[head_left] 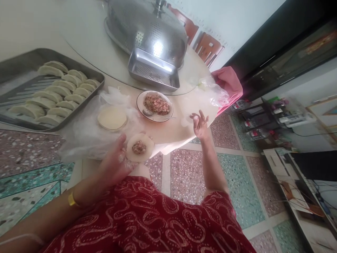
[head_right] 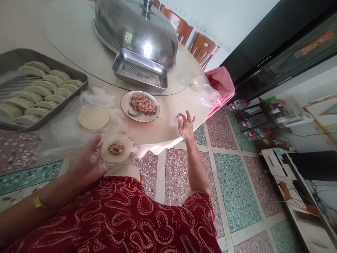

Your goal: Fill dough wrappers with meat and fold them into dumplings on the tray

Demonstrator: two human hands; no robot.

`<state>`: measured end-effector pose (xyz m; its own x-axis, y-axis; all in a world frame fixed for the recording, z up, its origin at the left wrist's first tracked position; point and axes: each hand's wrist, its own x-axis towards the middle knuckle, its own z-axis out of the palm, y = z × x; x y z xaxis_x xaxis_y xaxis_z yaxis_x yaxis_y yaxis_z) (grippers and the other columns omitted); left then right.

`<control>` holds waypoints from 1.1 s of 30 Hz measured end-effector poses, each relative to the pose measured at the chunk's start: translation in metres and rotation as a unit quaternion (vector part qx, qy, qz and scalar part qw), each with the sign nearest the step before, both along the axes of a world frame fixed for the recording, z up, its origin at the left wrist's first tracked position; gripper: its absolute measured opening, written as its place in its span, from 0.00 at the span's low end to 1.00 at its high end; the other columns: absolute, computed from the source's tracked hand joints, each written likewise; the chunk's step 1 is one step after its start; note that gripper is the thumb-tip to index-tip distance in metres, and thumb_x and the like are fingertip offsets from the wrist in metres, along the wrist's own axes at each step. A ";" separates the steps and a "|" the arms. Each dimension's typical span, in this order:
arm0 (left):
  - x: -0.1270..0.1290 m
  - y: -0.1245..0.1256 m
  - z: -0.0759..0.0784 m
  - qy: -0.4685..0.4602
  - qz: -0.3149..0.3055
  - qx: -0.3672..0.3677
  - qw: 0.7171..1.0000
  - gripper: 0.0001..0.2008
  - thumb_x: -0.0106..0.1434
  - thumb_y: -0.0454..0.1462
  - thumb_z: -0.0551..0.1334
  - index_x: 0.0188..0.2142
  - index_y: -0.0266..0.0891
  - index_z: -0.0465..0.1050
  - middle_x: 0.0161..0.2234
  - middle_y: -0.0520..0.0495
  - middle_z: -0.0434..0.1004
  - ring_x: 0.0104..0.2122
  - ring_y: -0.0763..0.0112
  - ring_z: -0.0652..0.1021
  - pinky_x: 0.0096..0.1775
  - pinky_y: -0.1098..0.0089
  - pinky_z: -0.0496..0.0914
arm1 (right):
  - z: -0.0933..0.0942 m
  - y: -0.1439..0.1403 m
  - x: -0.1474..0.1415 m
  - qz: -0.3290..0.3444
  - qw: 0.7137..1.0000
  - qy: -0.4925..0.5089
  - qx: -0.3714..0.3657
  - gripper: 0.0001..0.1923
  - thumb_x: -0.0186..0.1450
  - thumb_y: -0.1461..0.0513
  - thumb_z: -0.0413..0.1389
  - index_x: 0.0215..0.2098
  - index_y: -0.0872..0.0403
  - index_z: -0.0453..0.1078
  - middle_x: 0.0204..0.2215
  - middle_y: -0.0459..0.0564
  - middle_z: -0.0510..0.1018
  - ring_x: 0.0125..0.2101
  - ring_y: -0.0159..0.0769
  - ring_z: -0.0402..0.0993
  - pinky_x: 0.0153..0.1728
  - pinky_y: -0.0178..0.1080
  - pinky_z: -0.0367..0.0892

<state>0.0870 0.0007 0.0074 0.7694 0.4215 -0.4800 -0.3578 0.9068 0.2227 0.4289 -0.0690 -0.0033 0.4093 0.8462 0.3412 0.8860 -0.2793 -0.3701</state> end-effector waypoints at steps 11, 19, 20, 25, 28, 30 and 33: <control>-0.011 0.005 0.019 -0.028 -0.018 0.027 0.999 0.28 0.72 0.50 0.44 0.53 0.33 0.72 0.43 0.39 0.81 0.46 0.60 0.80 0.51 0.61 0.71 | 0.020 -0.014 -0.111 0.048 0.955 0.199 0.215 0.29 0.71 0.47 0.28 0.54 0.47 0.64 0.46 0.54 0.79 0.55 0.44 0.73 0.58 0.57 0.64; -0.020 -0.003 0.028 -0.081 -0.053 0.028 0.995 0.31 0.73 0.50 0.40 0.57 0.30 0.68 0.44 0.36 0.80 0.49 0.59 0.78 0.53 0.61 0.68 | 0.019 0.010 -0.192 0.333 0.912 0.231 0.062 0.28 0.69 0.41 0.35 0.55 0.42 0.64 0.44 0.49 0.82 0.67 0.43 0.55 0.68 0.60 0.45; -0.022 -0.004 0.029 -0.087 -0.050 0.027 0.995 0.31 0.73 0.49 0.39 0.58 0.31 0.67 0.44 0.37 0.80 0.49 0.59 0.78 0.53 0.60 0.68 | 0.019 0.012 -0.193 0.341 0.909 0.231 0.055 0.28 0.69 0.41 0.35 0.55 0.42 0.64 0.43 0.49 0.82 0.67 0.43 0.55 0.68 0.60 0.45; -0.028 -0.007 0.025 -0.103 -0.045 0.032 0.993 0.30 0.73 0.50 0.41 0.57 0.31 0.68 0.43 0.37 0.81 0.48 0.57 0.78 0.54 0.59 0.68 | 0.020 0.022 -0.196 0.356 0.911 0.205 0.030 0.28 0.69 0.41 0.35 0.54 0.42 0.66 0.43 0.50 0.82 0.66 0.44 0.57 0.68 0.62 0.44; -0.031 -0.007 0.020 -0.111 -0.044 0.040 0.992 0.30 0.72 0.51 0.42 0.58 0.31 0.68 0.44 0.37 0.80 0.48 0.56 0.78 0.54 0.59 0.68 | 0.022 0.025 -0.196 0.348 0.915 0.194 0.062 0.26 0.70 0.44 0.34 0.54 0.41 0.65 0.43 0.48 0.82 0.65 0.43 0.58 0.68 0.61 0.43; -0.033 -0.007 0.019 -0.122 -0.041 0.043 0.991 0.30 0.72 0.51 0.44 0.58 0.32 0.67 0.45 0.37 0.80 0.49 0.56 0.78 0.54 0.59 0.68 | 0.022 0.025 -0.195 0.343 0.919 0.179 0.075 0.25 0.70 0.44 0.35 0.53 0.41 0.65 0.42 0.47 0.82 0.65 0.42 0.58 0.69 0.60 0.43; -0.036 -0.004 0.021 -0.132 -0.031 0.042 0.990 0.30 0.72 0.51 0.44 0.59 0.31 0.67 0.47 0.36 0.79 0.49 0.57 0.78 0.54 0.59 0.67 | 0.022 0.024 -0.191 0.356 0.918 0.152 0.088 0.22 0.70 0.46 0.36 0.53 0.39 0.65 0.41 0.45 0.83 0.64 0.42 0.61 0.69 0.59 0.41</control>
